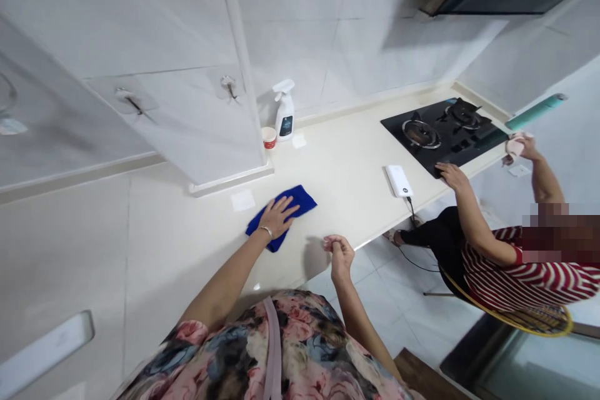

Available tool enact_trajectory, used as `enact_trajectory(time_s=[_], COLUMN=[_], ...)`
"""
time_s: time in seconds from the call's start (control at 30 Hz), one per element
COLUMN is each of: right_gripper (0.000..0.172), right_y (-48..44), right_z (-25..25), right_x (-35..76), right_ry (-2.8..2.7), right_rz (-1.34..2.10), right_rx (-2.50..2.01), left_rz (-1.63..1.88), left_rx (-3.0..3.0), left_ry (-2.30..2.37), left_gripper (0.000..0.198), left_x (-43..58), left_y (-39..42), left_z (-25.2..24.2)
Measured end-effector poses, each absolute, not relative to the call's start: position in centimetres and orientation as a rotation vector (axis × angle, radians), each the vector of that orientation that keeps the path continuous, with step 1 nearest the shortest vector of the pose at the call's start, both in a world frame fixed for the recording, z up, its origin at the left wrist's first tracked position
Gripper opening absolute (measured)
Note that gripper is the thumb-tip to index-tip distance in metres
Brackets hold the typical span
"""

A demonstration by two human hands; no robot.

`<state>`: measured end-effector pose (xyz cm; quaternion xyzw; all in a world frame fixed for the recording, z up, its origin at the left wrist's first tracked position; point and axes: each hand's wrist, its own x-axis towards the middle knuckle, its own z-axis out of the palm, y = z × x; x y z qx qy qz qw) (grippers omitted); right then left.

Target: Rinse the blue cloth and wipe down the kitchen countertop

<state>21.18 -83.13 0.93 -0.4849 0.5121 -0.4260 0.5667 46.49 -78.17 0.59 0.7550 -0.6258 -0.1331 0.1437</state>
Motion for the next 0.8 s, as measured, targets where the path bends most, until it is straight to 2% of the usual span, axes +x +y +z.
enact_trajectory(time_s=[0.27,0.53,0.8], right_gripper=[0.028,0.028,0.026], right_y=[-81.4,-81.3,-80.9], right_z=[-1.0,-1.9,-3.4], right_x=[18.6,20.0,21.6], right_ry=[1.246,1.134,1.128], right_rz=[-0.970,-0.808,-0.869], right_rx=[-1.179,-1.559,-1.908], left_rz=[-0.206,-0.021,0.263], left_rx=[2.457,2.588,2.507], left_ry=[-1.397,-1.000,-0.509], left_gripper=[0.053,0.052,0.032], left_x=[51.8,53.1,54.7], left_y=[-72.4,-65.3,-65.6], left_z=[0.3,0.3,0.4])
